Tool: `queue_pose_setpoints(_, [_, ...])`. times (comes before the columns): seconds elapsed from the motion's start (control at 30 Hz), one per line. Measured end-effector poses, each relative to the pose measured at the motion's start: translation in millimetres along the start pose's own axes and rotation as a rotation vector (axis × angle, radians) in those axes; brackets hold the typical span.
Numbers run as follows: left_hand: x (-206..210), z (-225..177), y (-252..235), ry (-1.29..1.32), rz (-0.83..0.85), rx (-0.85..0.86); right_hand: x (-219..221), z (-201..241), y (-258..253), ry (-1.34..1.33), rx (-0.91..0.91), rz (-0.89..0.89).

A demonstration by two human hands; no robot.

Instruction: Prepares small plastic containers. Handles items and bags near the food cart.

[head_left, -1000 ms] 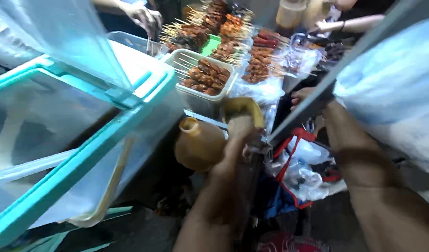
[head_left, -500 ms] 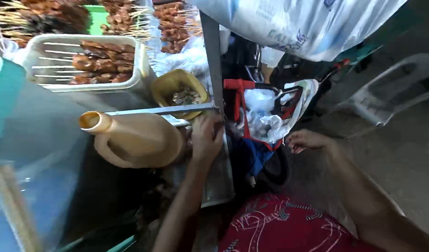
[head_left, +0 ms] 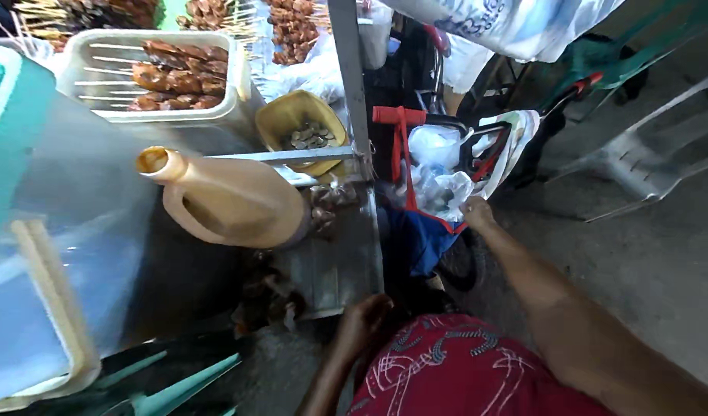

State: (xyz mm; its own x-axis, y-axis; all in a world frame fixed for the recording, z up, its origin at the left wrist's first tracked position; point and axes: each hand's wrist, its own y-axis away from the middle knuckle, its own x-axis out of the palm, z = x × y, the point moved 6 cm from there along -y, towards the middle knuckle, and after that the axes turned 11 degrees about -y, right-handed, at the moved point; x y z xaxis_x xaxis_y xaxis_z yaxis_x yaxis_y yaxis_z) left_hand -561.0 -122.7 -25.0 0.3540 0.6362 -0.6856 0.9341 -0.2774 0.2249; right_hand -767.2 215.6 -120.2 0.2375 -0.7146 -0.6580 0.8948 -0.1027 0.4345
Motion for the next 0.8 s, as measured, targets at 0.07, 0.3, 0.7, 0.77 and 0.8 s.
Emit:
queue_pose_setpoints(0.07, [4.9, -0.4, 2.8, 0.054, -0.086, -0.081, -26.3, -17.7, -6.3, -0.321, 0.092, -0.137])
queue_pose_setpoints(0.3, [18.3, -44.4, -41.8, -0.199, -0.328, -0.192, -78.8, -50.9, -20.6, -1.176, 0.258, -0.270])
queue_pose_setpoints(0.7, [44.5, -153.7, -168.8, -0.257, -0.192, 0.017, -62.3, 43.5, 75.9, -0.726, -0.054, 0.133])
queue_pose_setpoints(0.77, [38.6, -148.4, -174.1, -0.226, -0.003, -0.084, -65.4, 60.5, 95.4, -0.564, -0.151, 0.161])
queue_pose_setpoints(0.8, [32.9, -142.9, -175.7, -0.176, 0.062, -0.114, -70.3, 63.6, 98.3, -0.514, -0.197, 0.133])
